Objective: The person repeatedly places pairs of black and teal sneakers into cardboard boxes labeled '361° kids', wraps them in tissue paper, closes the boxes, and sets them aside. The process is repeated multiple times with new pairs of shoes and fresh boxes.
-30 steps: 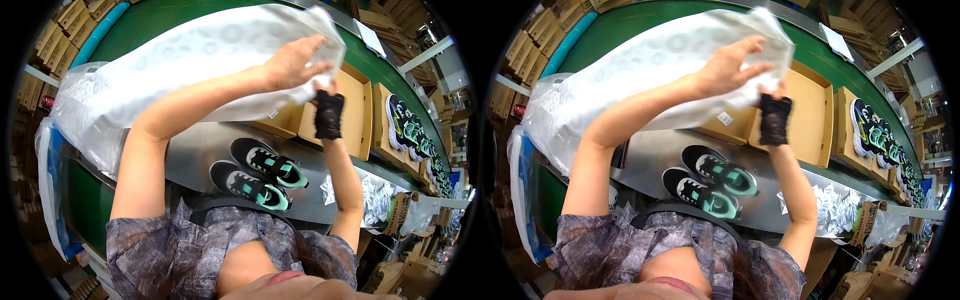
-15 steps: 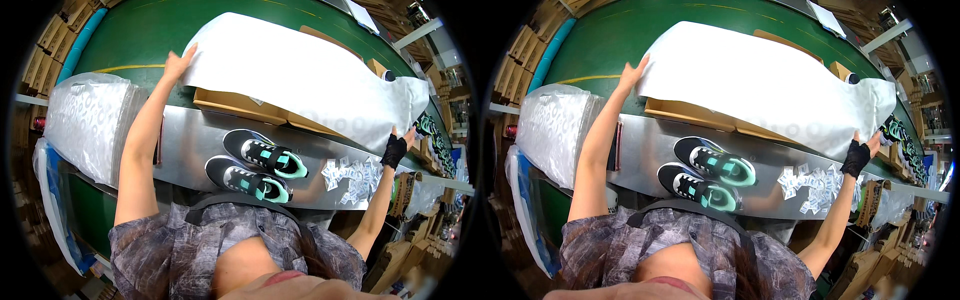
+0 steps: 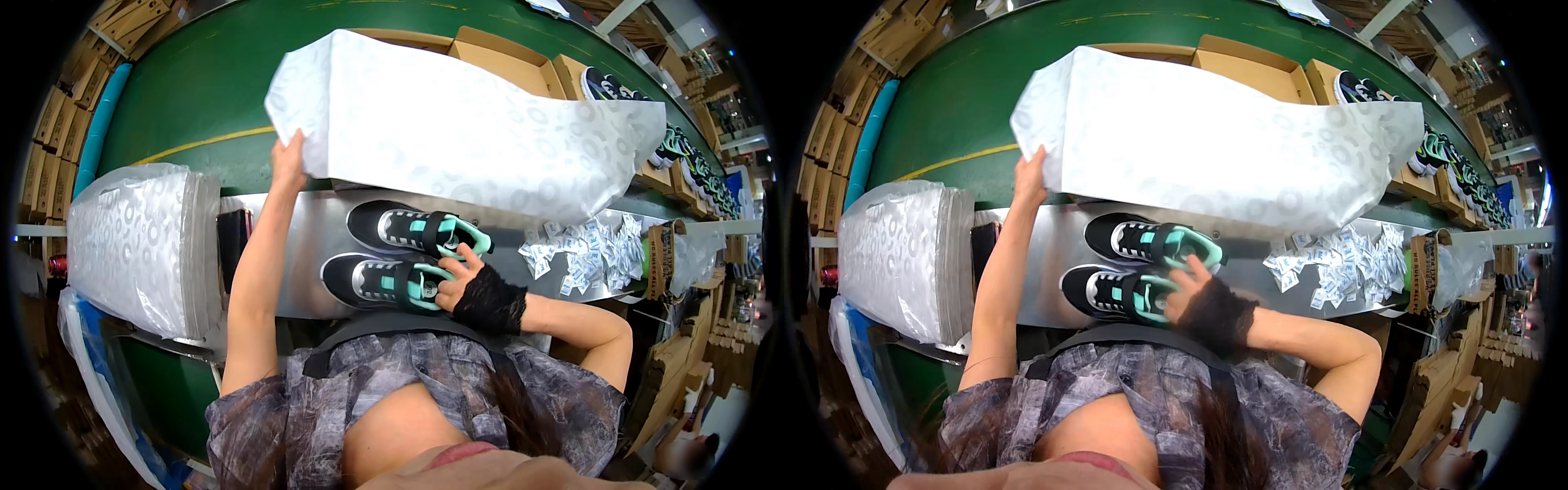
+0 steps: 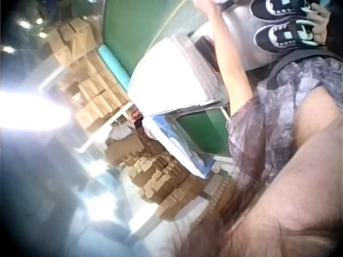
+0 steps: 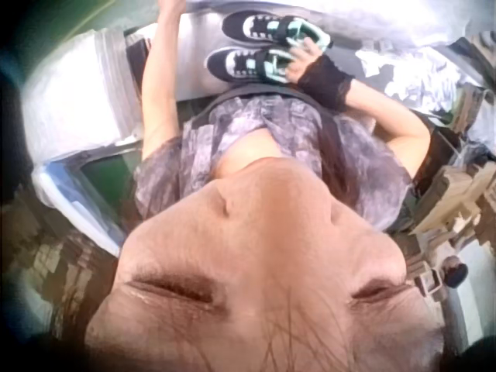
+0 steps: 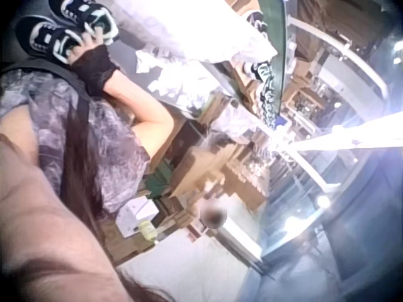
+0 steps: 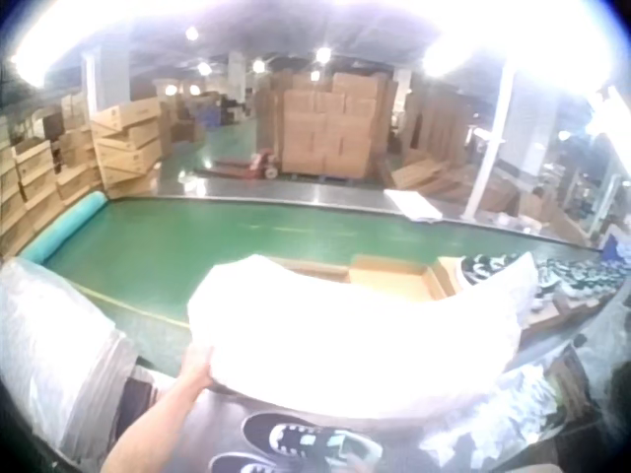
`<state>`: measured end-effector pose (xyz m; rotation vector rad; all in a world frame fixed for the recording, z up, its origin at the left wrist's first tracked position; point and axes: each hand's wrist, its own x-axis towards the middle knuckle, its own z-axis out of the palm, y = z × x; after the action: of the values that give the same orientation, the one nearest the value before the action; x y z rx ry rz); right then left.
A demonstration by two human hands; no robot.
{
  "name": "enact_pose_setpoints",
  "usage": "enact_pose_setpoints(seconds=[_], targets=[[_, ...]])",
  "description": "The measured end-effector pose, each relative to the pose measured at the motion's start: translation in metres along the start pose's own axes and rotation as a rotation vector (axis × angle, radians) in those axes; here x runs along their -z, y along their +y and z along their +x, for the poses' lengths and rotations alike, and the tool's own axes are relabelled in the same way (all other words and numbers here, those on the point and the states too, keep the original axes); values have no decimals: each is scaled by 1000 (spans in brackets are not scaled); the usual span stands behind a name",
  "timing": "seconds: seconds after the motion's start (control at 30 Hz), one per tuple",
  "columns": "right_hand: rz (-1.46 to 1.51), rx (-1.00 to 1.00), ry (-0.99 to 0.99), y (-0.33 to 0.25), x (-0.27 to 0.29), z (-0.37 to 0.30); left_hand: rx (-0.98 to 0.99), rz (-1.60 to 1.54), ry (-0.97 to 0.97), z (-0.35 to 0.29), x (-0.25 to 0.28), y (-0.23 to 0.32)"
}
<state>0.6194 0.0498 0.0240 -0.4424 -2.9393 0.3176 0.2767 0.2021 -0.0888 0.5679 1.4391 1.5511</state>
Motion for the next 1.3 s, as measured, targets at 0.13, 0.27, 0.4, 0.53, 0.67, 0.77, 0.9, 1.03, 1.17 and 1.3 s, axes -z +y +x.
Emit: enact_pose_setpoints(seconds=[0.13,0.27,0.4,0.53,0.67,0.77,0.9,1.03,1.17,1.3], targets=[[287,-245,-184,26,53,29,-388,244,109,-4,42,34],[989,-849,327,56,68,59,-641,482,97,-10,42,74],[1367,-798,535,126,29,100,-783,695,136,-24,14,109],[1350,-909,318,117,52,132,-724,605,78,-20,9,125],[1378,-884,442,116,98,120,-544,384,-31,8,43,140],[1147,-850,526,126,90,121,-506,410,-142,-8,23,165],[978,-804,479,148,3,155,-571,332,-373,-31,-29,165],[682,-485,40,139,-27,202,-594,548,-650,-38,-76,119],[-46,-448,-47,120,1,165,-242,586,-807,-31,-93,95],[-264,-737,196,150,15,79,-458,998,-742,-7,-87,68]])
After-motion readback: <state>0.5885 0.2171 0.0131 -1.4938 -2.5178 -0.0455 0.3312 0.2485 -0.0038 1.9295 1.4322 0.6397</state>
